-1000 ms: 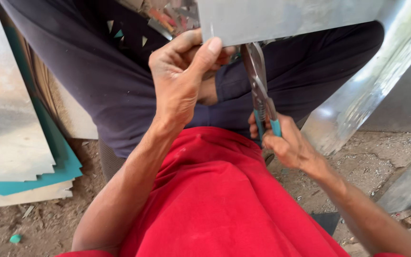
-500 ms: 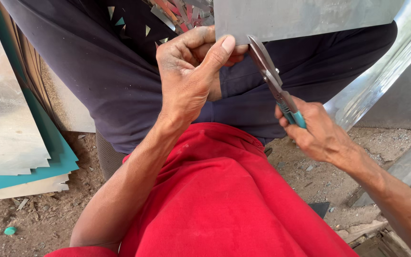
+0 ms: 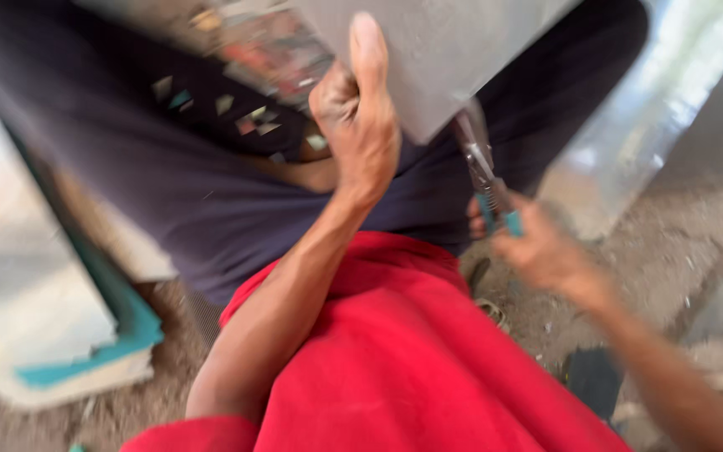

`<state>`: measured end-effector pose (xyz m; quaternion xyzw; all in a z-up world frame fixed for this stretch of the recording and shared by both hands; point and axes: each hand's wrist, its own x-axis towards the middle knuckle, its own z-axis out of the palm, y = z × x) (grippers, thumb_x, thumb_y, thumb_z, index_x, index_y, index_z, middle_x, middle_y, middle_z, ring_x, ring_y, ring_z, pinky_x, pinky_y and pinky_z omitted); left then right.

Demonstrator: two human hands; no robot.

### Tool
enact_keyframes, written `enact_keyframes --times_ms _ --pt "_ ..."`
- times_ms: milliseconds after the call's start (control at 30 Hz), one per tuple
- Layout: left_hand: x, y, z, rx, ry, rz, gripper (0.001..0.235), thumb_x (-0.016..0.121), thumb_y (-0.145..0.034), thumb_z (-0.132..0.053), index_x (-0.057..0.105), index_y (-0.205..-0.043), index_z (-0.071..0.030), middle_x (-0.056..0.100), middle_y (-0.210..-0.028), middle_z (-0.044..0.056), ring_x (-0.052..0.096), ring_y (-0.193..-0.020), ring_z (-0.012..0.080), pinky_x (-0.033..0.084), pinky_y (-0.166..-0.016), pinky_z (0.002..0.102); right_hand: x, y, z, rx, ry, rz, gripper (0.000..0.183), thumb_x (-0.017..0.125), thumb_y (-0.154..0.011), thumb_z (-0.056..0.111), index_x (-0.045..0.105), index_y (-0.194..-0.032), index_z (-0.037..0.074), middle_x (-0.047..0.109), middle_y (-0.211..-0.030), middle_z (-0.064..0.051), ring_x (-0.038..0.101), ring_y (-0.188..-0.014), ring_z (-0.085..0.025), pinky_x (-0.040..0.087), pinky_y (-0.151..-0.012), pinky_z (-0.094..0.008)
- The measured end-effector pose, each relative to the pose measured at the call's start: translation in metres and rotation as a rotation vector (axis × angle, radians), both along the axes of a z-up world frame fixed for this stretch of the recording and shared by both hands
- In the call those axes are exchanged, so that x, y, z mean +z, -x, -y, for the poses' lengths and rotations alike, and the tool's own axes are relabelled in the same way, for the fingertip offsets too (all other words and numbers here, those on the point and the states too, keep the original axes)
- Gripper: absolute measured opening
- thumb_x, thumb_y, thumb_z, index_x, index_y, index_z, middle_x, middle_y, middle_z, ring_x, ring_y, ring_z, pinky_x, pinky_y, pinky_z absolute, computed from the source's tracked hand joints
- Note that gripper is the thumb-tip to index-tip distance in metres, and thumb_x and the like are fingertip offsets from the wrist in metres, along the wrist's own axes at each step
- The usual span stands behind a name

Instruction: The person sits cross-legged on the ground and uses tin snips to cut a large, translucent sheet into smaller pieces. The person repeatedly positions the sheet and snips to make cuts, with the cut pieces falling onto the ground.

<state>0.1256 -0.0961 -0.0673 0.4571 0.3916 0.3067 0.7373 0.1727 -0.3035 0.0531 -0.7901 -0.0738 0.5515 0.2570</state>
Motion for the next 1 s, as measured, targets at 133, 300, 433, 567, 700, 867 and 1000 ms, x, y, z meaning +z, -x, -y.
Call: enact_keyframes --times_ms 133,300,433,567,700,867,1000 --pt "0.0 -0.013 0.018 -0.453 0.366 0.206 0.023 0.077 -0.097 -0.022 0.077 -0.101 0.0 0.076 -0.084 0.006 0.072 -0.07 0.013 0.057 -0.065 0.025 -0.011 0.054 0.022 -0.384 -0.07 0.083 0.047 0.047 -0.069 0.009 0.056 -0.115 0.003 0.06 -0.094 -0.007 0.06 -0.086 -0.017 0.051 -0.067 -0.032" --pt "0.014 -0.022 0.032 -0.434 0.327 0.259 0.026 0.08 -0.097 -0.016 0.077 -0.114 0.002 0.077 -0.1 0.007 0.074 -0.085 0.0134 0.065 -0.073 0.028 -0.025 0.064 -0.001 -0.4 -0.115 0.182 0.044 0.045 -0.068 0.011 0.058 -0.108 -0.002 0.058 -0.088 -0.01 0.056 -0.08 -0.019 0.049 -0.063 -0.034" --pt "0.013 -0.018 0.031 -0.48 0.271 0.181 0.027 0.079 -0.096 -0.014 0.075 -0.119 0.001 0.078 -0.103 0.007 0.075 -0.086 0.0131 0.062 -0.072 0.025 -0.025 0.065 -0.01 -0.35 -0.191 0.257 0.041 0.046 -0.068 0.013 0.057 -0.104 -0.003 0.059 -0.083 -0.011 0.056 -0.074 -0.019 0.051 -0.064 -0.034" --pt "0.01 -0.02 0.036 -0.441 0.262 0.233 0.026 0.079 -0.099 -0.014 0.075 -0.12 0.001 0.078 -0.104 0.007 0.075 -0.088 0.0136 0.066 -0.079 0.026 -0.023 0.064 -0.012 -0.303 -0.155 0.294 0.038 0.046 -0.066 0.015 0.057 -0.099 -0.002 0.058 -0.076 -0.011 0.055 -0.067 -0.019 0.05 -0.057 -0.035" --pt "0.008 -0.017 0.036 -0.48 0.256 0.206 0.027 0.077 -0.099 -0.016 0.074 -0.121 0.0 0.078 -0.106 0.005 0.076 -0.086 0.0123 0.064 -0.074 0.025 -0.025 0.067 -0.011 -0.341 -0.126 0.305 0.035 0.045 -0.066 0.016 0.057 -0.092 -0.003 0.058 -0.073 -0.01 0.054 -0.062 -0.018 0.05 -0.055 -0.034" --pt "0.014 -0.019 0.036 -0.45 0.219 0.206 0.025 0.076 -0.101 -0.016 0.076 -0.12 0.0 0.078 -0.104 0.004 0.074 -0.083 0.011 0.062 -0.073 0.024 -0.031 0.068 -0.006 -0.379 -0.157 0.273 0.024 0.046 -0.072 0.017 0.058 -0.081 -0.002 0.056 -0.065 -0.007 0.05 -0.057 -0.016 0.044 -0.052 -0.033" --pt "0.033 -0.021 0.01 -0.457 0.226 0.079 0.021 0.081 -0.095 -0.017 0.08 -0.109 -0.001 0.077 -0.091 0.003 0.071 -0.074 0.0086 0.059 -0.067 0.022 -0.021 0.07 0.0 -0.272 -0.211 0.146 0.03 0.049 -0.072 0.017 0.061 -0.095 0.003 0.059 -0.072 -0.002 0.05 -0.06 -0.012 0.043 -0.053 -0.029"
